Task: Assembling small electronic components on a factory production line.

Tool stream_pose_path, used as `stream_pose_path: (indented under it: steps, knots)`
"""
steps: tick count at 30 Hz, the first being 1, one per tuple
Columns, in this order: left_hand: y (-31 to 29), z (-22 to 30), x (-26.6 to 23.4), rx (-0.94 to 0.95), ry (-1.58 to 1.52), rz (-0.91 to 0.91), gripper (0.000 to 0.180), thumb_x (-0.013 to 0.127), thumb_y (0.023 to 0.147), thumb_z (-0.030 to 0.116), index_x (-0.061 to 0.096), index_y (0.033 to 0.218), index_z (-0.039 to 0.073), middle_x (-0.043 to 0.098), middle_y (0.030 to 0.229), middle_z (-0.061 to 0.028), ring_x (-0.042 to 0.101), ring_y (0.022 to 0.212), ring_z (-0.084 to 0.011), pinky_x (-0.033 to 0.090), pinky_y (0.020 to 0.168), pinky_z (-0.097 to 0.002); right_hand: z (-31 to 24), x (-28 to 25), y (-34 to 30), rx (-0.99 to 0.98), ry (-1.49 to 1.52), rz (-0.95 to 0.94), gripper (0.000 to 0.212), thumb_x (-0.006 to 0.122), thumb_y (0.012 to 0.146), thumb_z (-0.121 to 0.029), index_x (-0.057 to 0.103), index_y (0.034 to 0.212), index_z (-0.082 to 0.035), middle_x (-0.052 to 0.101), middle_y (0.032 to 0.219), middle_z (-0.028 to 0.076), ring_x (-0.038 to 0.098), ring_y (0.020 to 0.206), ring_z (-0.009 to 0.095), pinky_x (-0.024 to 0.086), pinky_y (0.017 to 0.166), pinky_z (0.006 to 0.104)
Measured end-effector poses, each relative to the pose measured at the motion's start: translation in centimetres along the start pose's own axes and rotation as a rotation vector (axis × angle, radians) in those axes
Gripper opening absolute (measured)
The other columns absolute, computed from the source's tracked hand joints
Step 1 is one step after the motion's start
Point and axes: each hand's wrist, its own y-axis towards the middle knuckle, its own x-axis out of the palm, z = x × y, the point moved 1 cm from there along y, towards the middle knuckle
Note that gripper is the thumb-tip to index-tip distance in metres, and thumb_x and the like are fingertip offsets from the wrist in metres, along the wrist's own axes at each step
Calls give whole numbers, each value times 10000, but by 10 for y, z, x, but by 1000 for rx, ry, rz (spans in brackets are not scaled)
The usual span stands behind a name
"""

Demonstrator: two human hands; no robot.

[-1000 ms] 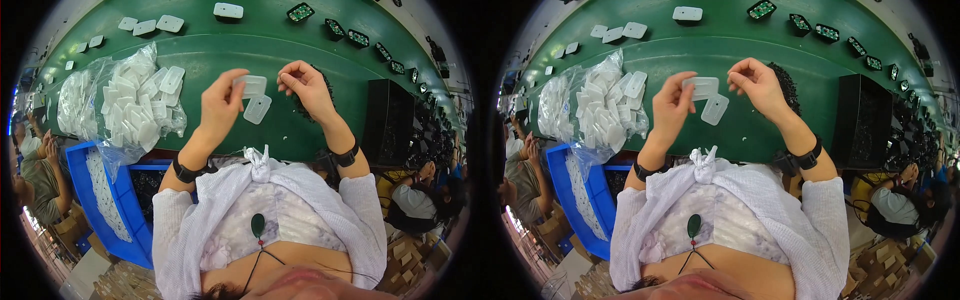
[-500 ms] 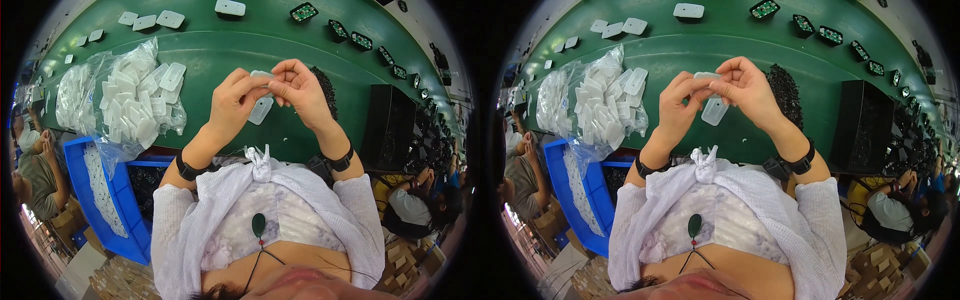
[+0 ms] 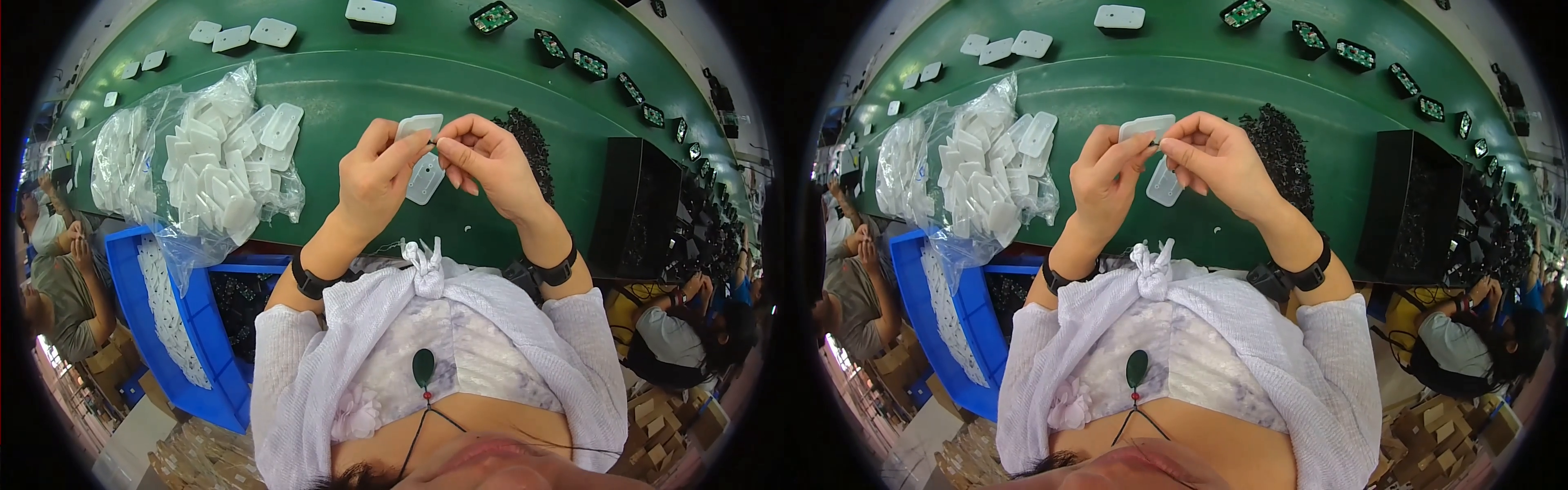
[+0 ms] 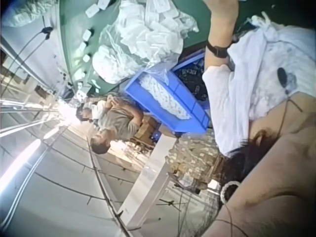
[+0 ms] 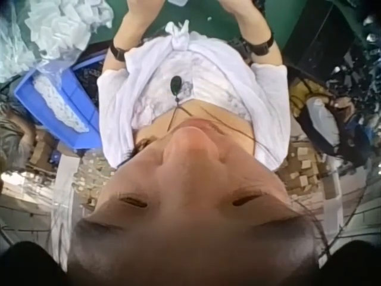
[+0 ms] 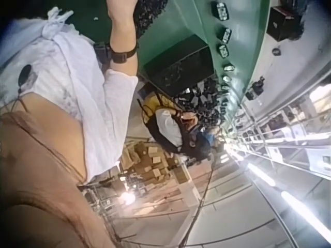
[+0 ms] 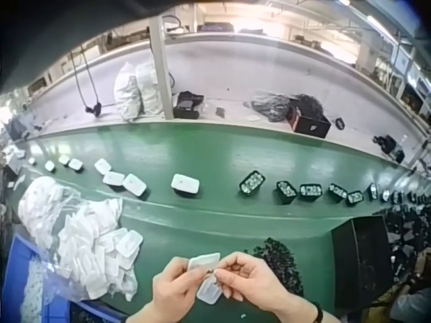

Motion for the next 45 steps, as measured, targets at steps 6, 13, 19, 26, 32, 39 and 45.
stream_pose_path:
  steps: [6,13,19,26,32,39,45]
  knots:
    - [-1,6,2,-250,-353,-8,386,636,810,-79,565,1172,33,597,914,-108,634,698,-182,502,581,-263,2,3,0,-38,-88,66,114,625,917,-104,594,964,-5,601,778,13,541,606,45,393,484,159]
    - [-1,0,0,-667,-844,-62,399,563,889,-56,405,1255,-52,596,1074,-180,669,843,-214,561,744,-295,3,12,3,-452,-596,219,80,683,856,-76,642,890,-15,606,785,-1,530,643,61,418,570,193]
    - [-2,-7,-3,-774,-857,-53,403,581,882,-50,428,1254,-69,619,1095,-192,673,855,-221,563,755,-299,-1,14,5,-474,-709,201,83,694,827,-54,638,870,-10,599,770,11,526,627,61,403,546,208]
    - [-7,-12,-2,-808,-883,-10,379,583,889,-40,471,1250,-68,655,1054,-184,681,836,-215,560,759,-290,1,15,8,-561,-891,236,91,702,811,-60,645,868,-17,574,729,25,487,560,83,385,502,217]
    - [-11,-12,0,-784,-805,-52,292,592,897,-22,534,1179,-70,665,1008,-151,673,842,-179,552,750,-278,4,15,9,-517,-938,260,98,709,812,-72,648,873,-24,597,740,19,493,566,70,391,508,215]
    - [-13,-6,8,-406,-479,40,164,609,899,-3,592,1059,-30,664,936,-84,644,796,-132,523,703,-241,16,10,13,-244,-320,193,113,687,872,-111,626,910,-23,604,786,-41,503,668,9,386,589,157]
    - [-9,-3,2,-454,-548,27,165,602,909,11,583,1067,-33,658,920,-86,634,785,-116,514,672,-227,33,12,11,-425,-371,323,338,745,814,-97,553,1085,-30,512,806,-36,421,654,9,339,562,152]
